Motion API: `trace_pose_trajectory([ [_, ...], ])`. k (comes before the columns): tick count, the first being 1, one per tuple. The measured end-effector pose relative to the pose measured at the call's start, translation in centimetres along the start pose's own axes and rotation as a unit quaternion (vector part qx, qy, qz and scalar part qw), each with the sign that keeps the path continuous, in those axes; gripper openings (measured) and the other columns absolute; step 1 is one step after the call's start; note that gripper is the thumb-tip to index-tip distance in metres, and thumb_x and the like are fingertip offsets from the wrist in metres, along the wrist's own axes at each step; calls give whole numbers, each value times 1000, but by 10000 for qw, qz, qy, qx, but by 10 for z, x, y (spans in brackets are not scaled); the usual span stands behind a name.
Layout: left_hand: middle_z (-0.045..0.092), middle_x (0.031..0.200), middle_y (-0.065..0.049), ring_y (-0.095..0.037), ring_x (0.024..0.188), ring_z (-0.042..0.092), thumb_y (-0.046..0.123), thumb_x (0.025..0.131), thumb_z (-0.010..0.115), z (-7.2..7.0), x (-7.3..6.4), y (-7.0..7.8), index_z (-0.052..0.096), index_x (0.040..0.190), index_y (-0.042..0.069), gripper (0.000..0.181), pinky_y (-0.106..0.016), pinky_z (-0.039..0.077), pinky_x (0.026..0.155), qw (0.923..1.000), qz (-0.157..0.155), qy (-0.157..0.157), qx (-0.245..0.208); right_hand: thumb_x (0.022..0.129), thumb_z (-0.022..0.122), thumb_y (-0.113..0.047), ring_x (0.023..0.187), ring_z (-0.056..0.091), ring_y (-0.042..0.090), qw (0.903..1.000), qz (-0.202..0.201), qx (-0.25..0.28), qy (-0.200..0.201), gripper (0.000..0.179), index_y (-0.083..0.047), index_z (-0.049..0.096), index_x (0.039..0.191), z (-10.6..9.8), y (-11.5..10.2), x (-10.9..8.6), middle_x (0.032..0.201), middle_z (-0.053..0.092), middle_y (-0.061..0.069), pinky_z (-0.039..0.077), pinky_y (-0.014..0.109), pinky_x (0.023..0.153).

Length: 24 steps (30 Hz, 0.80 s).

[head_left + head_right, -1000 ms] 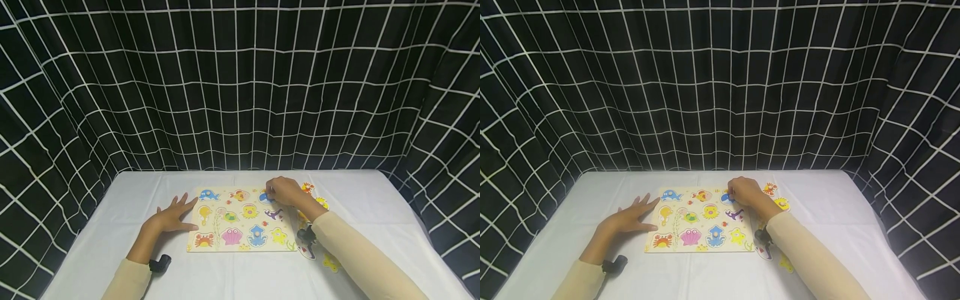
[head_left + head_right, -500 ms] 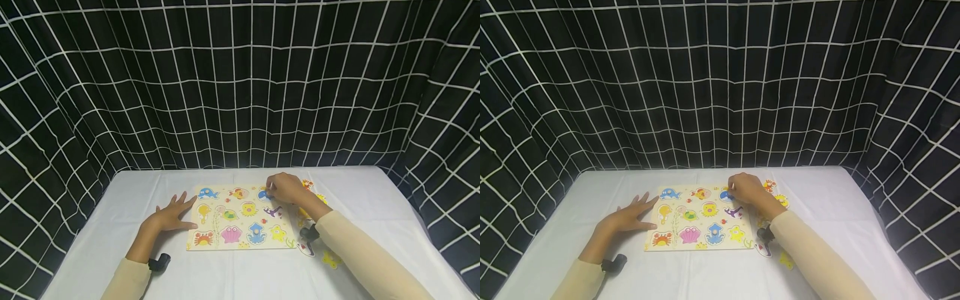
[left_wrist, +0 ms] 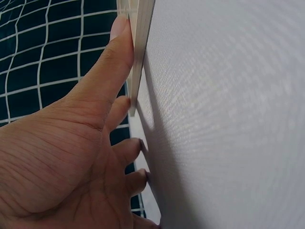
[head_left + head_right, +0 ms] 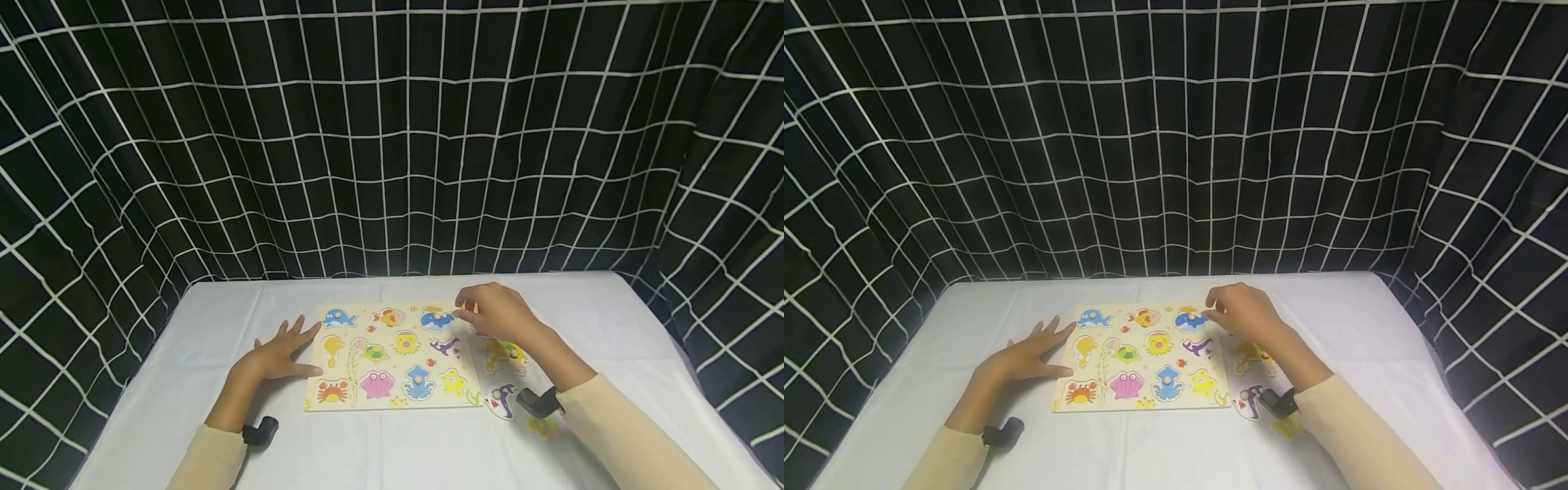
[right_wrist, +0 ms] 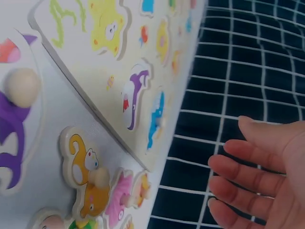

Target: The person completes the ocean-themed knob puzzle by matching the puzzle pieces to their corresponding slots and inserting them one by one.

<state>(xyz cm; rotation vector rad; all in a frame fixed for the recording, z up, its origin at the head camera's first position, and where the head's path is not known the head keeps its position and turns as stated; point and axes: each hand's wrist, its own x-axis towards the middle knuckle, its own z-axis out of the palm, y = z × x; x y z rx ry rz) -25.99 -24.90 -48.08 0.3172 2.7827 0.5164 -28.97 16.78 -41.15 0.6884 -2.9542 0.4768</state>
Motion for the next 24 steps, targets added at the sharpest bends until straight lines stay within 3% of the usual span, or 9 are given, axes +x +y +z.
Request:
trace_pose_trajectory([
  [12, 12, 168, -20, -49, 152, 5, 62, 81, 76, -2, -4, -1, 29, 162, 22, 102, -86, 7, 104, 10000, 35, -1, -42, 94, 74, -30, 70, 54, 10, 9997, -41, 238, -59, 19, -13, 76, 102, -11, 9, -46, 80, 65, -9, 45, 32, 62],
  [18, 12, 167, -22, -51, 151, 5, 60, 81, 77, -2, -7, 1, 30, 161, 21, 101, -86, 6, 103, 9999, 83, -9, -143, 89, 79, -23, 63, 52, 8, 9985, 22, 402, -377, 7, -19, 73, 91, -12, 14, -67, 77, 64, -11, 44, 30, 60],
  [24, 10, 168, -21, -50, 152, 4, 62, 81, 76, 1, -2, 1, 29, 162, 22, 102, -86, 6, 104, 9999, 117, -29, -84, 83, 84, -17, 70, 52, 10, 9972, 99, 307, -674, 13, -22, 72, 83, -9, 23, -88, 76, 63, -13, 44, 29, 62],
])
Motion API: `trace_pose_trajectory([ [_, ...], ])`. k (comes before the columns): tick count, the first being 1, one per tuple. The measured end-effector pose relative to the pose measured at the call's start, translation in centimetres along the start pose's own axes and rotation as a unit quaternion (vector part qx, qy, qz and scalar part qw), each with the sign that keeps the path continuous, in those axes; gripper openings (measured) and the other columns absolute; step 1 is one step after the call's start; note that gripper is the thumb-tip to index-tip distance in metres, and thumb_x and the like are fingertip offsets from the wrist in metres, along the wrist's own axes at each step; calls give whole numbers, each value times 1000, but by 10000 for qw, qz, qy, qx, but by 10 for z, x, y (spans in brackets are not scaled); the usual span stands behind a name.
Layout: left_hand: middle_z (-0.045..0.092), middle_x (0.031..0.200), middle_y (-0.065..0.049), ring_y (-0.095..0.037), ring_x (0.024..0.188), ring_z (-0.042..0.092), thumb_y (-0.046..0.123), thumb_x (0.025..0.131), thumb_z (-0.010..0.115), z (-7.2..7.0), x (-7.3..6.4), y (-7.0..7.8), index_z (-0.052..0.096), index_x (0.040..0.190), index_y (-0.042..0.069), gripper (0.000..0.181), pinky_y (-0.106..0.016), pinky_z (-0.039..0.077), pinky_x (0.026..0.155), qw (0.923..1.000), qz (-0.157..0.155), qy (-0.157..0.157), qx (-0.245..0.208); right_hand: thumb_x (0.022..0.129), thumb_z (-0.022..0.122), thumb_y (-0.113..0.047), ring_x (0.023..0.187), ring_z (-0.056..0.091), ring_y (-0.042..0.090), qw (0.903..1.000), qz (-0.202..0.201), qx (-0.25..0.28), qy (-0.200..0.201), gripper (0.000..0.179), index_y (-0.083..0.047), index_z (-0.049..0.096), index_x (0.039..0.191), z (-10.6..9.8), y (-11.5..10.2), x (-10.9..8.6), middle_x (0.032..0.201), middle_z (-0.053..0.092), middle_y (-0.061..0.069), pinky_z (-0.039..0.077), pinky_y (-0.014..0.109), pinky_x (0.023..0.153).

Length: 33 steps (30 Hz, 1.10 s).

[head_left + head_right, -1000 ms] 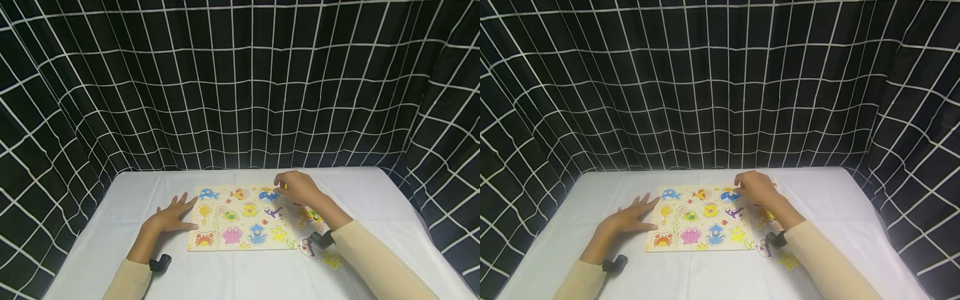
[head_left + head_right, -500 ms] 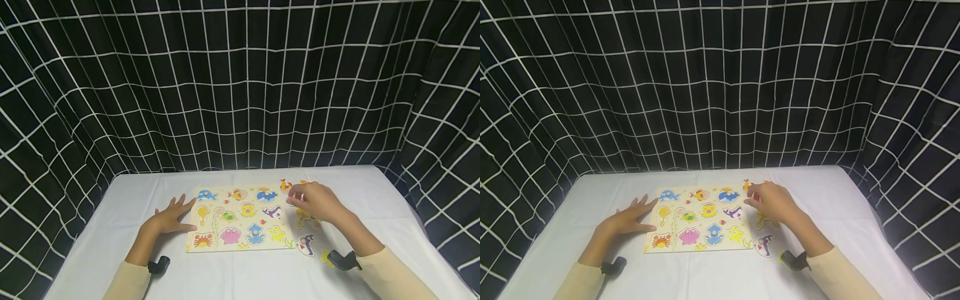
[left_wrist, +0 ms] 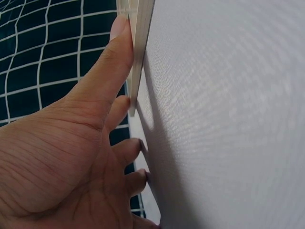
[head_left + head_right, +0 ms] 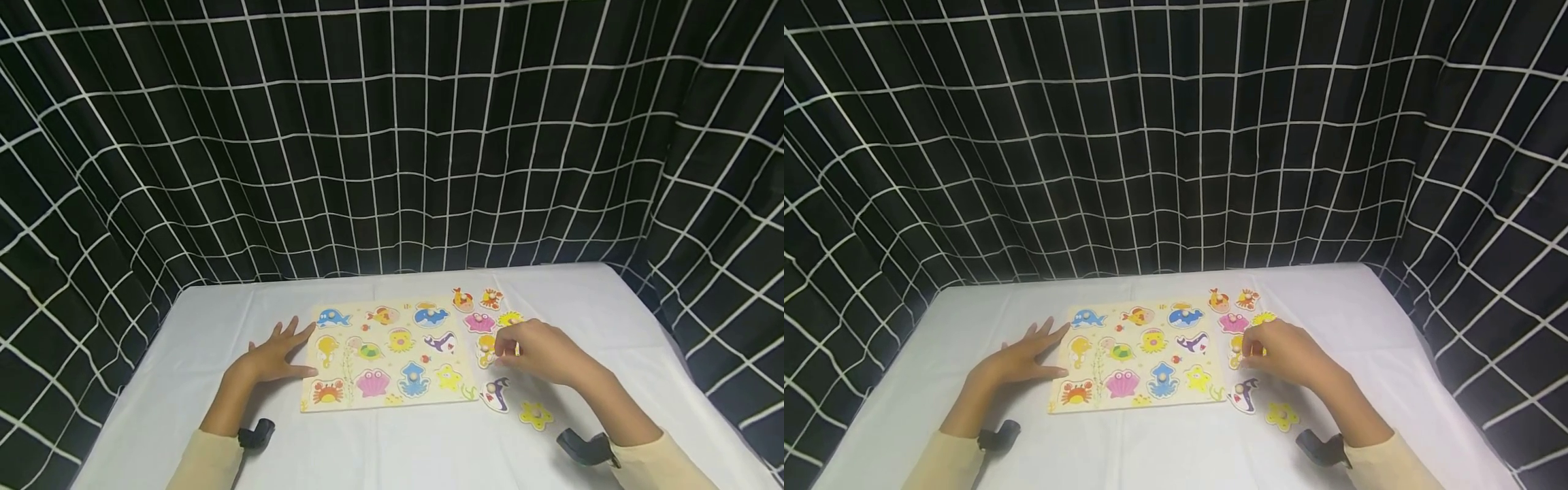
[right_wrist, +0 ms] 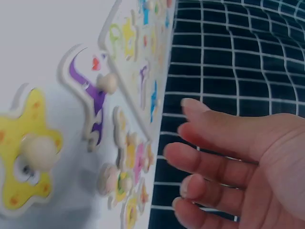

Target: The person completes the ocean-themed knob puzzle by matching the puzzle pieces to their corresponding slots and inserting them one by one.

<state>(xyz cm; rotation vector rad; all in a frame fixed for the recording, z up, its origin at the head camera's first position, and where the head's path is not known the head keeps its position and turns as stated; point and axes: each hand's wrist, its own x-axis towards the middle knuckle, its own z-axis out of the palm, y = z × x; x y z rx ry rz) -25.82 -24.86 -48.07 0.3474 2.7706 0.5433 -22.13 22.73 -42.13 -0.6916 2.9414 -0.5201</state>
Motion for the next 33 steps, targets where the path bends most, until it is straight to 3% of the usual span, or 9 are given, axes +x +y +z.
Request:
trace_pose_trajectory([
  [5, 10, 168, -21, -50, 152, 4, 64, 80, 76, 0, 2, -1, 28, 162, 23, 103, -86, 6, 104, 10000, -13, -8, 15, 82, 83, -13, 68, 52, 10, 9972, 44, 241, -708, 18, -23, 69, 75, 2, 10, -11, 71, 61, -13, 45, 28, 61],
  [8, 10, 168, -21, -50, 152, 4, 63, 80, 76, 0, 1, 0, 29, 162, 22, 103, -86, 6, 104, 10000, -14, -18, 10, 78, 84, -12, 66, 53, 12, 9913, 223, 437, -1219, 21, -22, 68, 71, 3, 15, -16, 68, 60, -11, 46, 29, 59],
  [11, 11, 168, -21, -50, 152, 5, 63, 80, 75, 1, 1, 0, 29, 162, 22, 102, -85, 7, 104, 10000, -34, -7, 62, 74, 86, -13, 66, 54, 14, 9869, 499, 446, -1468, 21, -20, 68, 68, 5, 19, -18, 68, 61, -8, 46, 31, 60],
  [16, 13, 168, -21, -50, 152, 6, 63, 80, 76, 0, -1, 2, 30, 161, 22, 102, -85, 7, 105, 9999, -60, 41, 73, 67, 92, -27, 66, 56, 17, 9810, 1151, 201, -1547, 28, -15, 68, 74, 9, 19, -21, 71, 62, -3, 49, 36, 62],
  [20, 14, 167, -21, -49, 152, 7, 61, 80, 77, 0, -3, 4, 30, 161, 22, 101, -85, 7, 104, 10000, -48, 58, 54, 66, 93, -28, 65, 56, 18, 9736, 1504, 5, -1715, 34, -11, 67, 81, 12, 19, -23, 70, 61, 0, 47, 35, 61],
  [33, 12, 168, -21, -50, 152, 5, 63, 79, 76, 1, 0, 2, 29, 161, 22, 103, -85, 6, 104, 10000, -60, 17, 63, 67, 87, -17, 61, 54, 18, 9779, 1356, -130, -1583, 24, -15, 65, 73, 11, 8, -28, 67, 60, -1, 45, 33, 57],
])
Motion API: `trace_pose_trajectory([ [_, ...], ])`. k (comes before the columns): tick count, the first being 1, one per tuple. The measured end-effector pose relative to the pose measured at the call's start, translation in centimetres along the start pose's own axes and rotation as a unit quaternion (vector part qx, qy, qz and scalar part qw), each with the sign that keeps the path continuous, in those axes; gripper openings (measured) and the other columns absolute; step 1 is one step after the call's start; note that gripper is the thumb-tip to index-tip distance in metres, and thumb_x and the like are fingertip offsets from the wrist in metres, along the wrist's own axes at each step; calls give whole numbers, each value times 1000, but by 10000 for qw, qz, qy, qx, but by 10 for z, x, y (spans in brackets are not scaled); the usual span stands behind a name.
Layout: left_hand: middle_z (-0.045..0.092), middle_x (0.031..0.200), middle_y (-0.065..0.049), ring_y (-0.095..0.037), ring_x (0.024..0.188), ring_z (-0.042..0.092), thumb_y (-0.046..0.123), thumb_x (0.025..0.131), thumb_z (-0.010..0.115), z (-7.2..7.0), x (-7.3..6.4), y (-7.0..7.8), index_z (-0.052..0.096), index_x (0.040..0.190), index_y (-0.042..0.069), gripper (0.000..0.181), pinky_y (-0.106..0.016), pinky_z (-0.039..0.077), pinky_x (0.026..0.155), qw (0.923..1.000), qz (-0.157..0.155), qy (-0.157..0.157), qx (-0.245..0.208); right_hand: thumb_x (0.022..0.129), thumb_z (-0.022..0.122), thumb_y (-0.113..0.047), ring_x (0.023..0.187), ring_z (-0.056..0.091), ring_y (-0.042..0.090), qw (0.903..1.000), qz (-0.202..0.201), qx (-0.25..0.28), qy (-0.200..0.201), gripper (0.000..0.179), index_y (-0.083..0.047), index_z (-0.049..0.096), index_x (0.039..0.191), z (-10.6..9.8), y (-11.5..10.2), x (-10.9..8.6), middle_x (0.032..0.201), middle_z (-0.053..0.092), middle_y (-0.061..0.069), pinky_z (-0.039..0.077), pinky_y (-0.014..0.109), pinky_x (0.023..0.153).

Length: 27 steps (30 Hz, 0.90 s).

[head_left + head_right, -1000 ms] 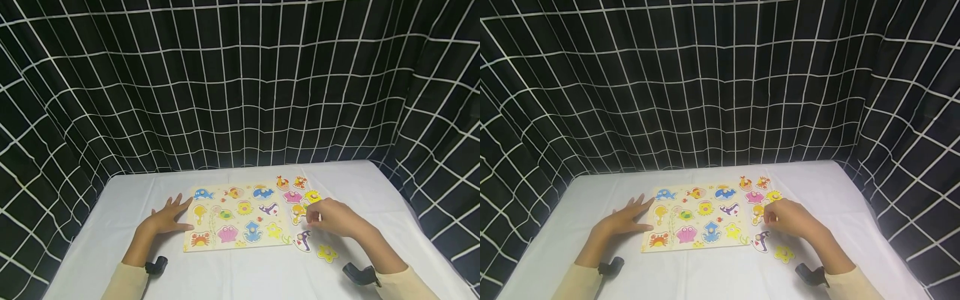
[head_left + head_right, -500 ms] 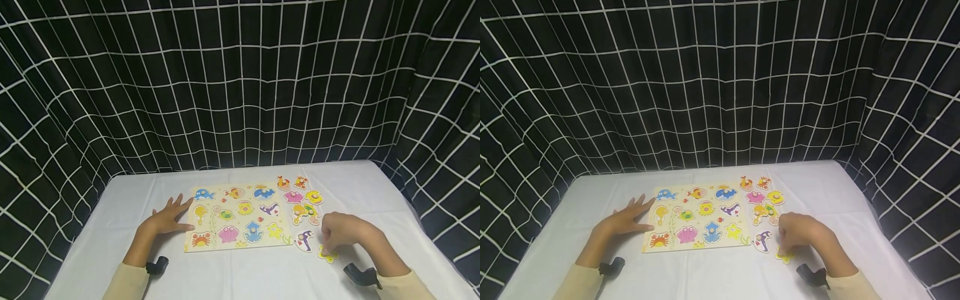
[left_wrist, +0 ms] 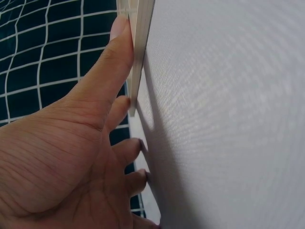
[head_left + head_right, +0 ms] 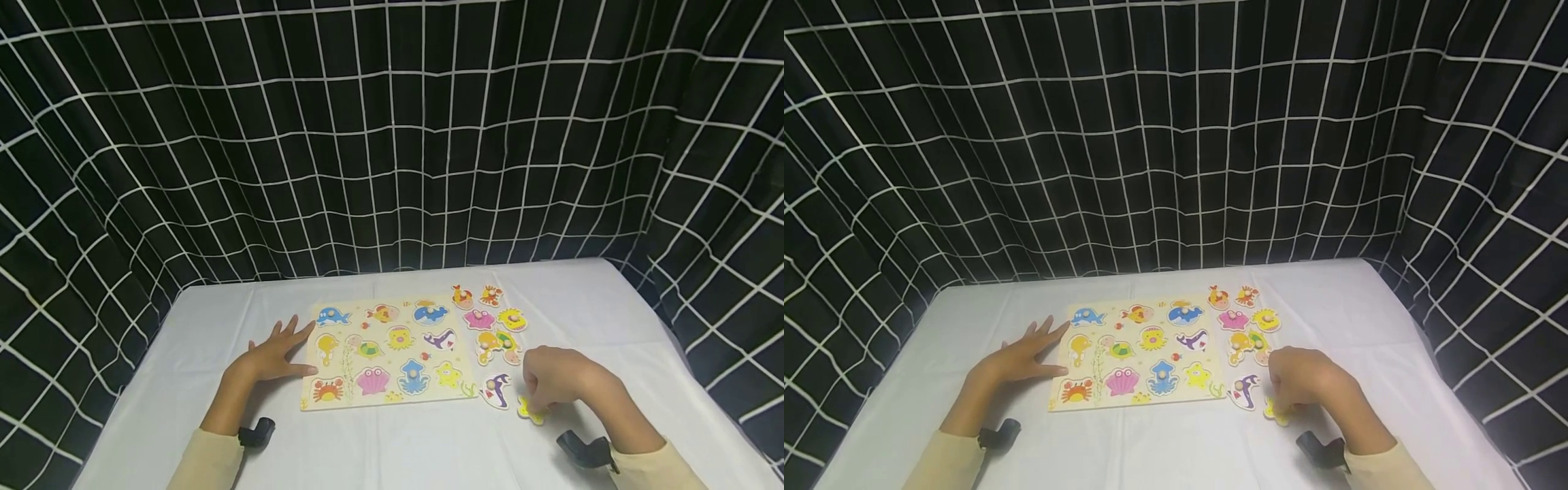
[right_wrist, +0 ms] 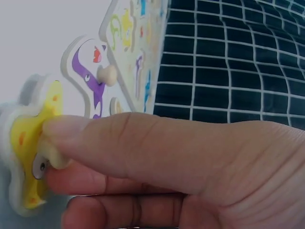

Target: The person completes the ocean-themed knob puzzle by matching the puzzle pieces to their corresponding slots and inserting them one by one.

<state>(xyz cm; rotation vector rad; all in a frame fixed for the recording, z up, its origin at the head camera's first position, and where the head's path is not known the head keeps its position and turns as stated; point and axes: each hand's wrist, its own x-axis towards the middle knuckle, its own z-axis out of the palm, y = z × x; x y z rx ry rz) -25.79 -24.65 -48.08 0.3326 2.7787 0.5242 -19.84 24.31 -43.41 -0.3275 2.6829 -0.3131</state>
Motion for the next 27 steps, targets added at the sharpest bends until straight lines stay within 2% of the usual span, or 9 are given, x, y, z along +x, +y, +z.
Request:
trace_pose_trajectory([
  [12, 11, 168, -21, -50, 152, 5, 64, 80, 75, 1, 2, -3, 28, 162, 22, 103, -86, 7, 104, 10000, -4, -13, 56, 67, 89, -14, 64, 53, 18, 9991, -24, -308, 298, 26, -16, 64, 75, -3, -2, -2, 71, 59, -3, 46, 34, 58],
  [20, 12, 168, -21, -49, 152, 5, 65, 80, 74, -1, 4, -4, 28, 162, 23, 103, -86, 7, 104, 10000, -11, -1, 88, 69, 88, -18, 64, 53, 18, 9994, 119, -221, 252, 27, -14, 63, 78, -2, 0, -1, 70, 58, -1, 46, 33, 59],
  [27, 13, 168, -21, -49, 152, 5, 65, 80, 75, 0, 3, -3, 29, 162, 23, 103, -86, 7, 104, 10000, 11, -27, 63, 71, 87, -16, 64, 53, 18, 9995, -14, -203, 240, 25, -14, 63, 76, -5, -2, -3, 70, 58, -2, 46, 33, 59],
])
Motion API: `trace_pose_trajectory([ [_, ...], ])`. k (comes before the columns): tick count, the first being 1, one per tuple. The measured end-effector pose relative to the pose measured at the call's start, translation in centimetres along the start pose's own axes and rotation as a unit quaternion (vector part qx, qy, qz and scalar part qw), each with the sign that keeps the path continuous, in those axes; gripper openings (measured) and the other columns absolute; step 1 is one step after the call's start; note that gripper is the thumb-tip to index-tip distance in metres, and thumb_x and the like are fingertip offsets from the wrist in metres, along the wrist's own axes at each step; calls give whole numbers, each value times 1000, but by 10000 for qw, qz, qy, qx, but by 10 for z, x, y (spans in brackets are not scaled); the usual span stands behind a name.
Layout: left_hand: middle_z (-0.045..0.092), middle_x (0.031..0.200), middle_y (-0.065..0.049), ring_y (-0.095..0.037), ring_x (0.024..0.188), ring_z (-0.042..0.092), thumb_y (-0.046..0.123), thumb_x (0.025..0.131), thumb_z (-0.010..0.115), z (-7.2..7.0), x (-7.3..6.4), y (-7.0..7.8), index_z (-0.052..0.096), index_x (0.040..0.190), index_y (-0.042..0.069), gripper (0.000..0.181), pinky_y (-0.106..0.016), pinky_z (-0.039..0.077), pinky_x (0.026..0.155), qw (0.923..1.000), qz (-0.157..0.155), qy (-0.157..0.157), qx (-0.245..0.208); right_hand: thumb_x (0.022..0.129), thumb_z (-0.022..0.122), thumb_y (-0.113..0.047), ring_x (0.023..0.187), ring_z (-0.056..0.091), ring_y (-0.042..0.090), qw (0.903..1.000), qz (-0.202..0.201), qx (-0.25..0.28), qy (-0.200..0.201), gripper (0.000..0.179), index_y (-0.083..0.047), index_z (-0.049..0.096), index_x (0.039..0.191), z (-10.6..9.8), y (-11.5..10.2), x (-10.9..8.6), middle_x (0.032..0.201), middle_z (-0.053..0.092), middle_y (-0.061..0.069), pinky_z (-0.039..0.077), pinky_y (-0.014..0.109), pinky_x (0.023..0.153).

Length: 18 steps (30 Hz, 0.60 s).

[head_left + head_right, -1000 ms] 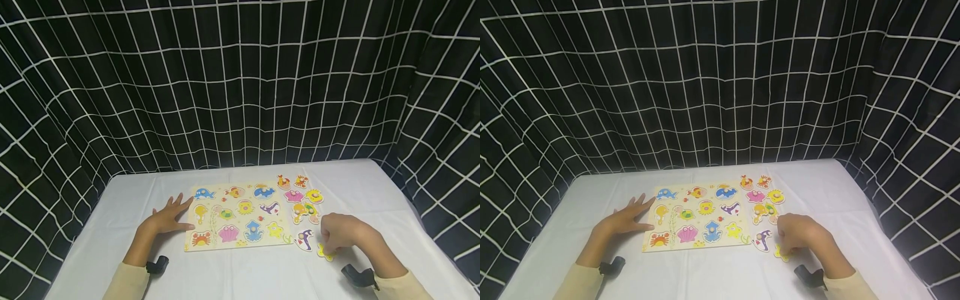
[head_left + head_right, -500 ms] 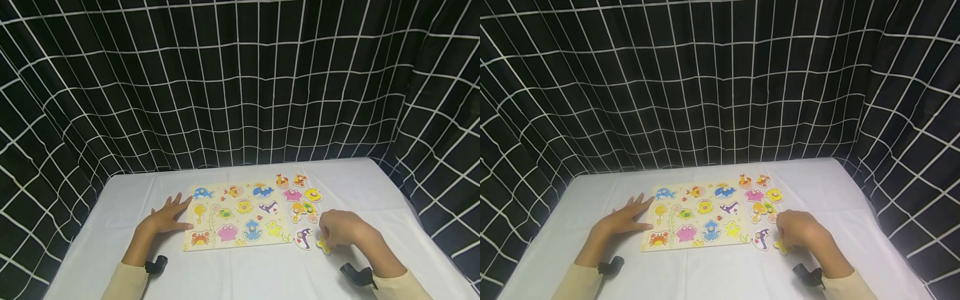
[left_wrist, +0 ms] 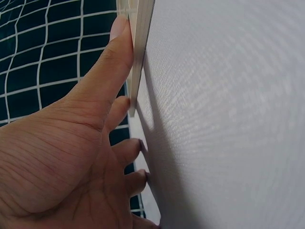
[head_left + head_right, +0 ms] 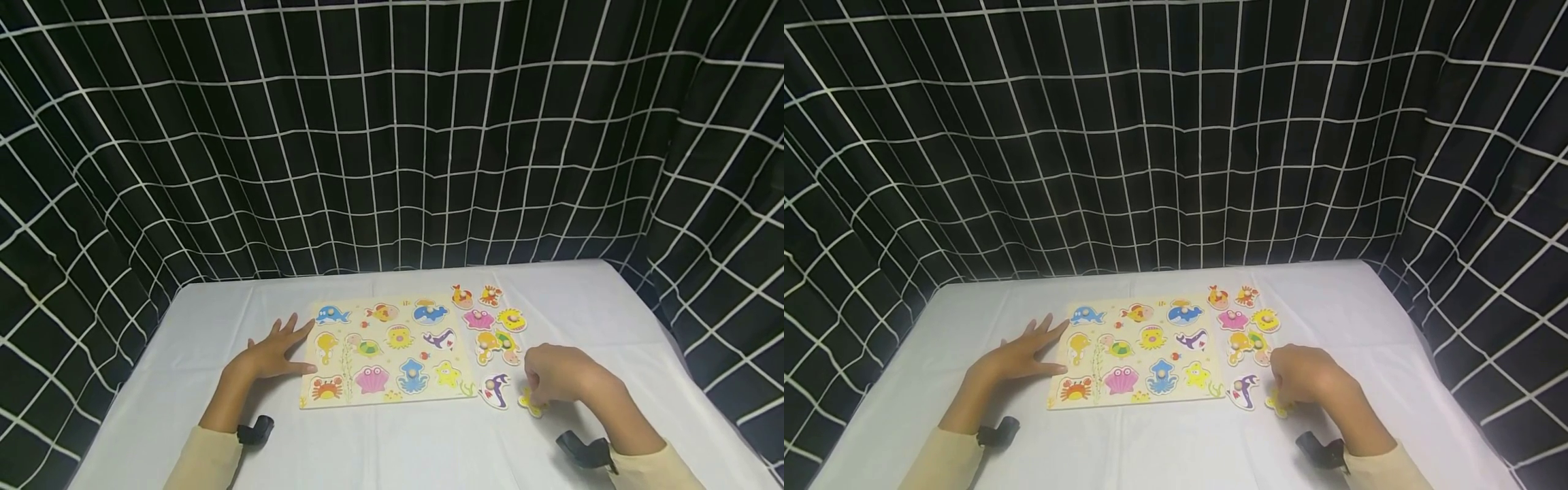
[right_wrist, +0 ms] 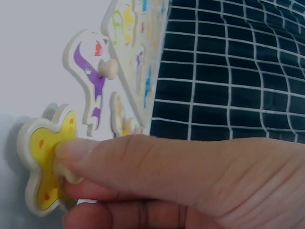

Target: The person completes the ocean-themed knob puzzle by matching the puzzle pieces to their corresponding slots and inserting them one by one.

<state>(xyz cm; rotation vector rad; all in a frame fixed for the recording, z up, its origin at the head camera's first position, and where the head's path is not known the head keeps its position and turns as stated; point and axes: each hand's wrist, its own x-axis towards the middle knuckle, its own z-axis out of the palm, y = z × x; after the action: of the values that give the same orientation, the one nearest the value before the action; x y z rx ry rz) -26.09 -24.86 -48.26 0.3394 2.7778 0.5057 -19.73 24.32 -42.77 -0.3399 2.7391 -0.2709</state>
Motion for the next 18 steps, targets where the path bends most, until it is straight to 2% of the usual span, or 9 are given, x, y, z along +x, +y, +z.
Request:
trace_pose_trajectory([
  [3, 13, 167, -22, -50, 152, 5, 64, 80, 75, 0, -1, 1, 29, 161, 22, 102, -86, 7, 103, 10000, 14, 1, -9, 72, 86, -16, 64, 52, 17, 9995, -256, 102, 142, 22, -15, 64, 75, -4, -1, -2, 70, 58, -3, 46, 33, 58],
  [10, 12, 168, -21, -49, 152, 4, 64, 81, 75, 0, -1, 1, 29, 161, 23, 102, -86, 6, 104, 10000, 13, -24, -48, 79, 84, -17, 64, 52, 7, 9904, -1263, 178, 536, 17, -23, 69, 75, -6, -6, 3, 68, 60, -14, 48, 27, 61],
  [18, 12, 168, -21, -49, 153, 4, 66, 80, 74, 2, 1, -2, 29, 162, 23, 103, -86, 5, 103, 10000, 13, 2, -31, 82, 85, -20, 61, 48, 3, 9799, -1705, 233, 1007, 15, -26, 71, 79, 0, -16, 13, 66, 55, -18, 43, 24, 58],
])
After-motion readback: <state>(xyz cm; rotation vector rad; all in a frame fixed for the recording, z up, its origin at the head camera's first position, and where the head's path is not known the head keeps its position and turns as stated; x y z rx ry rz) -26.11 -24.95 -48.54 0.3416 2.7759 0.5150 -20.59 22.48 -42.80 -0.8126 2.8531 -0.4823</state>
